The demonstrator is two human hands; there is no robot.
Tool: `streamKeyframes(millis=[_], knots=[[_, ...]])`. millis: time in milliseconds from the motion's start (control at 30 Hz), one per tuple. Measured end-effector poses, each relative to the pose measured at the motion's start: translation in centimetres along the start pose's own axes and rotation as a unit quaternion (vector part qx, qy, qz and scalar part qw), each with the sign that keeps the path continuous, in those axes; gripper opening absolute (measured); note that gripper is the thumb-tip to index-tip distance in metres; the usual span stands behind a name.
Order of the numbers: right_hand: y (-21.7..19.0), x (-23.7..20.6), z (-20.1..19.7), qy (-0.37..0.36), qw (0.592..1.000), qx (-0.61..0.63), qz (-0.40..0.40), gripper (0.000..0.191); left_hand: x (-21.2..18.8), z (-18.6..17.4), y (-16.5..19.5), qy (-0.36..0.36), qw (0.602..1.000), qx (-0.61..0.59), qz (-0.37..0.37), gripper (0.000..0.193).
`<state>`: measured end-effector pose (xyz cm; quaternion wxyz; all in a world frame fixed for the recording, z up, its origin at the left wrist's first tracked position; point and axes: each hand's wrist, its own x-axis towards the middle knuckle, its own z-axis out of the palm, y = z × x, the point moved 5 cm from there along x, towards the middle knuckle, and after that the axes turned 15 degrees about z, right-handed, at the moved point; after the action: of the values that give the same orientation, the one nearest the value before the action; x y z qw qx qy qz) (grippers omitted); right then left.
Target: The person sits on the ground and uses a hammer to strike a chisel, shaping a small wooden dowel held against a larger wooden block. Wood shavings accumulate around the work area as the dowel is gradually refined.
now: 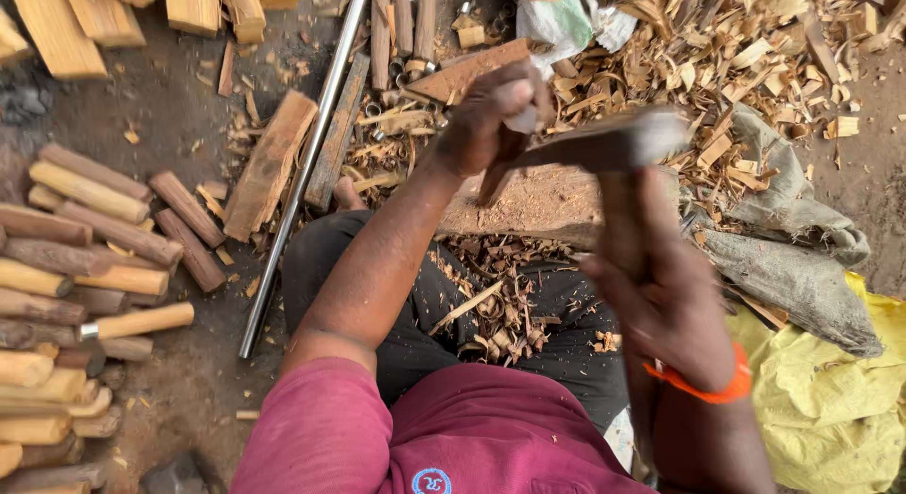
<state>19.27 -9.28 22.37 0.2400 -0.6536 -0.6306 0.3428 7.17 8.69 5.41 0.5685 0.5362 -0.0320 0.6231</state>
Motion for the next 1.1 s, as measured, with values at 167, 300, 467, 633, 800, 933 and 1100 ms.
streamKeyframes(millis=[167, 300, 467, 633, 800, 933, 1100], knots=[[0.8, -5.2, -3.8, 0.195, 0.928, 0.304, 0.09, 0.076, -0.4, -0.2, -0.4, 0.016, 0.999, -0.014, -0.025, 0.032], [0.7, -2.6, -2.8, 0.152, 0.937, 0.309, 0.06, 0.094, -0.8, -0.8, -0.4, 0.029, 0.999, -0.021, -0.025, 0.034], [1.8, 0.0, -0.1, 0.055, 0.979, 0.197, -0.003, 0.102, -0.9, -0.5, -1.4, 0.057, 0.998, -0.012, -0.039, 0.035], [3.3, -4.6, -3.3, 0.15, 0.945, 0.287, 0.05, 0.094, -1.5, 0.4, -1.2, 0.035, 0.999, -0.007, -0.002, 0.035], [1.9, -4.7, -5.1, 0.121, 0.929, 0.347, -0.04, 0.081, -1.4, 0.1, -1.2, 0.044, 0.998, -0.039, -0.014, 0.032], [2.2, -1.2, -1.5, 0.002, 0.973, 0.226, -0.047, 0.081, -0.6, -0.2, -1.0, 0.035, 0.999, 0.009, 0.027, 0.034], [3.6, -0.8, 0.1, 0.018, 0.999, 0.022, 0.015, 0.095, -0.6, -0.9, -1.1, 0.003, 0.992, 0.112, 0.059, 0.037]])
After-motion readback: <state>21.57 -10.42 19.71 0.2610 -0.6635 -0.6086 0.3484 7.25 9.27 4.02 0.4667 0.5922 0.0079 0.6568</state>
